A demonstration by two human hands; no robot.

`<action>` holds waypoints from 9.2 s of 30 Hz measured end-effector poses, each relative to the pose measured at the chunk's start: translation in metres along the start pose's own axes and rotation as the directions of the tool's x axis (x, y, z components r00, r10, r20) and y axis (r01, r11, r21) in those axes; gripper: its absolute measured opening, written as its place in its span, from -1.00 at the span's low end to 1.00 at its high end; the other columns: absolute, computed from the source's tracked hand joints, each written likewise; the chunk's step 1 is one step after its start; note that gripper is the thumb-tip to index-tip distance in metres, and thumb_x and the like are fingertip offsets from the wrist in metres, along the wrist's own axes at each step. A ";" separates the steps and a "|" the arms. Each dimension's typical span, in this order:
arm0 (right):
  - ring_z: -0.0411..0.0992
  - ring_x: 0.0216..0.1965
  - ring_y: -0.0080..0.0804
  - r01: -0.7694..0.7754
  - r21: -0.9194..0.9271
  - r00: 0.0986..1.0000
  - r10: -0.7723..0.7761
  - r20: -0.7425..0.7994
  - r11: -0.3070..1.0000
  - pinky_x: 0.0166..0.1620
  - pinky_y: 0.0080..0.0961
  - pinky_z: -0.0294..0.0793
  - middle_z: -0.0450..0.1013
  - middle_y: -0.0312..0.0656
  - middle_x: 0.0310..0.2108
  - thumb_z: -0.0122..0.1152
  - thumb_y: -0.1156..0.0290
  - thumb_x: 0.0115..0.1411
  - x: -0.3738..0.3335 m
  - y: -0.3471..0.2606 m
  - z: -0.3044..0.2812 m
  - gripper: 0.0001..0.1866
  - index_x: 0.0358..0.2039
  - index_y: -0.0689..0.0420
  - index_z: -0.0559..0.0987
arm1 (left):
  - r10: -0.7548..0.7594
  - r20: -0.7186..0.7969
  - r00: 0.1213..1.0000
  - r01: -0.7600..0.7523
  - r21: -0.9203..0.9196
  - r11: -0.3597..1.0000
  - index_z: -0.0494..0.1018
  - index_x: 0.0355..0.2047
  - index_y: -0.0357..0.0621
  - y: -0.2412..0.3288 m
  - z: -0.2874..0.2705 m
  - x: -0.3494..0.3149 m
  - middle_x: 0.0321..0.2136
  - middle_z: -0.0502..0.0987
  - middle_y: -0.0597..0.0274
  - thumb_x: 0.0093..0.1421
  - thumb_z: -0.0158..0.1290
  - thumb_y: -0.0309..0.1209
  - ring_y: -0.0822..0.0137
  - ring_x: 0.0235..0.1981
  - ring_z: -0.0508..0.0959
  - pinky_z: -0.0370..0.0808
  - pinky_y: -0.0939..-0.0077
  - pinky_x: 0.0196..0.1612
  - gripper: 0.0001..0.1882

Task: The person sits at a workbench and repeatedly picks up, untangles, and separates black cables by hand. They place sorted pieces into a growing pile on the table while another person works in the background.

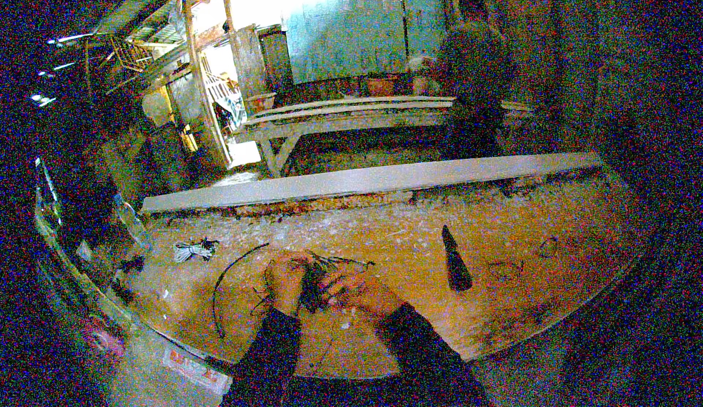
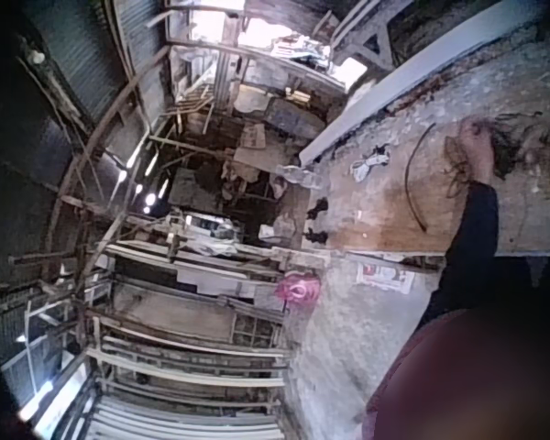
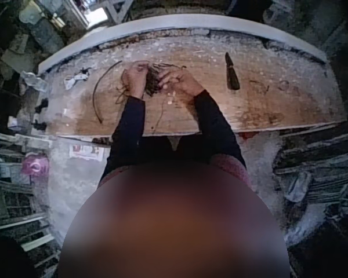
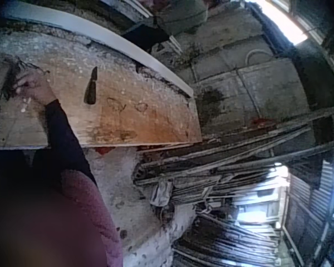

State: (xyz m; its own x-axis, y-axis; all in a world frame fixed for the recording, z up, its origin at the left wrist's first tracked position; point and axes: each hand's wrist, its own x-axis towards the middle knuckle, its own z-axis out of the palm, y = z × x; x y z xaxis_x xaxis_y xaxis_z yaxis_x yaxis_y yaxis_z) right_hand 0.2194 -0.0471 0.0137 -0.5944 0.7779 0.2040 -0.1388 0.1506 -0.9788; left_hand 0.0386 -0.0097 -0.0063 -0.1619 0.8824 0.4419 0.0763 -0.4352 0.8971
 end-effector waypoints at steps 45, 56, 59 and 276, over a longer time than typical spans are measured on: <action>0.12 0.00 -0.35 0.026 0.013 0.993 -0.027 0.115 1.000 0.03 -0.42 0.10 0.17 -0.18 -0.05 0.11 0.37 -0.01 0.003 0.000 0.014 -0.73 -0.23 0.08 0.49 | -0.098 -0.273 0.957 0.052 -0.171 0.984 0.40 -0.56 -0.25 -0.006 -0.008 0.005 -0.59 0.44 0.31 -0.06 0.04 -0.56 0.54 -0.57 0.38 0.31 0.69 -0.45 -0.97; 0.31 -0.27 -0.43 0.226 -0.205 0.972 -0.235 -0.021 0.952 -0.12 -0.47 0.24 0.40 -0.26 -0.44 0.22 0.45 -0.12 0.003 -0.009 0.013 -0.91 -0.54 0.14 0.53 | 0.027 -0.078 0.997 -0.026 0.020 0.999 0.43 -0.52 -0.26 -0.006 0.006 -0.003 -0.57 0.46 0.29 -0.07 0.00 -0.63 0.52 -0.56 0.40 0.33 0.68 -0.45 -0.93; 0.33 -0.35 -0.50 0.131 -0.255 0.960 -0.187 -0.208 0.958 -0.18 -0.55 0.26 0.39 -0.31 -0.53 0.20 0.50 -0.12 0.003 -0.005 0.006 -0.94 -0.59 0.13 0.48 | 0.033 0.005 0.999 -0.033 0.189 0.981 0.44 -0.50 -0.23 -0.002 0.008 -0.007 -0.61 0.42 0.31 -0.09 0.03 -0.61 0.51 -0.57 0.37 0.32 0.66 -0.46 -0.91; 0.26 -0.57 -0.63 0.094 0.232 0.799 0.065 -0.597 0.968 -0.51 -0.71 0.25 0.33 -0.37 -0.60 0.03 0.40 0.06 0.025 0.035 -0.012 -0.87 -0.37 0.16 0.42 | -0.200 0.371 0.907 0.303 -0.243 0.922 0.26 -0.29 -0.19 -0.012 0.047 -0.008 -0.55 0.42 0.29 -0.04 0.06 -0.50 0.54 -0.64 0.39 0.31 0.68 -0.66 -0.71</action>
State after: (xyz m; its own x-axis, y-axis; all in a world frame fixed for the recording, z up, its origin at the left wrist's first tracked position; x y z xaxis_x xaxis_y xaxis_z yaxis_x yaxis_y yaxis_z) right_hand 0.2095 -0.0153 -0.0160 -0.0109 0.9961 0.0880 -0.3738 0.0776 -0.9243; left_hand 0.0854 -0.0032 -0.0202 0.2027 0.9537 0.2222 -0.2177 -0.1773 0.9598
